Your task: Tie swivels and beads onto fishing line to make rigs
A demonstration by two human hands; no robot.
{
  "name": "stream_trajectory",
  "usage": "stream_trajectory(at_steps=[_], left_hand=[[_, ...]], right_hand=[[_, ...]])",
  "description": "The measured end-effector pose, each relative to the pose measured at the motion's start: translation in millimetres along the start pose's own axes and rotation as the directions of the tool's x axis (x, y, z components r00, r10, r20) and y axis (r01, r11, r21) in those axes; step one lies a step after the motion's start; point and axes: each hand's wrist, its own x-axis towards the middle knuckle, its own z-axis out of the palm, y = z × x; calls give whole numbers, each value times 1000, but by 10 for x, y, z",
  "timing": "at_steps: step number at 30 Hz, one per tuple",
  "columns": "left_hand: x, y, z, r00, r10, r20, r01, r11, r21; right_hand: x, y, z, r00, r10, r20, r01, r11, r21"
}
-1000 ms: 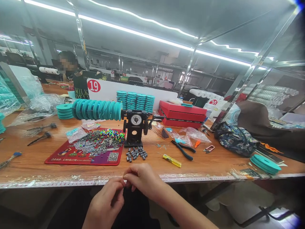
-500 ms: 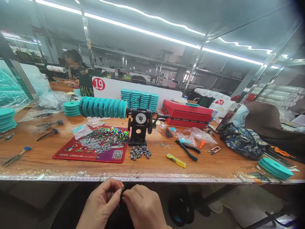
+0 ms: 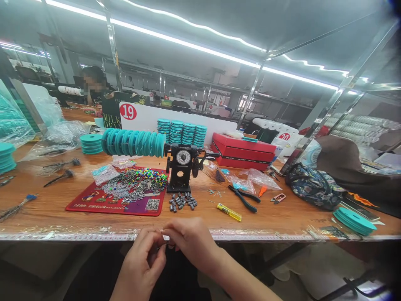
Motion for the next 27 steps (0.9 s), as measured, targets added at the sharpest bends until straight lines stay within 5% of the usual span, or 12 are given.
stream_trajectory(at_steps=[4, 8, 10, 12, 14, 15, 19, 22, 24, 27], left_hand=[[-19, -77, 107, 943, 301, -142, -274, 944, 182], [-42, -131, 138, 896, 414, -162, -374, 898, 230], [-73, -108, 99, 960, 254, -118, -237, 961, 143], [-114, -69, 41, 998, -62, -24, 61, 998, -29], [-150, -33, -16, 927, -351, 130, 372, 904, -211], [-161, -19, -37, 882, -430, 192, 469, 838, -280], [-148, 20, -63, 792, -548, 270, 604, 636, -480], [-122, 31, -64, 764, -577, 288, 625, 554, -550], [-122, 20, -74, 772, -557, 306, 620, 555, -554], [-149, -22, -96, 821, -502, 274, 567, 658, -495]], right_hand=[[69, 47, -43, 950, 209, 231, -278, 905, 323], [124, 85, -73, 908, 214, 360, -342, 876, 340], [87, 32, -108, 936, 212, 281, -287, 922, 259], [-20, -65, -128, 983, 185, 16, -186, 981, 59], [-172, -162, -88, 962, 90, -258, -127, 983, -133], [-248, -198, -38, 954, 55, -294, -103, 984, -148], [-418, -221, 283, 967, 223, -124, -212, 973, 95], [-419, -188, 447, 931, 357, 77, -360, 859, 363], [-420, -167, 469, 962, 265, 64, -269, 884, 383], [-449, -130, 444, 988, -7, -154, 31, 988, 149]])
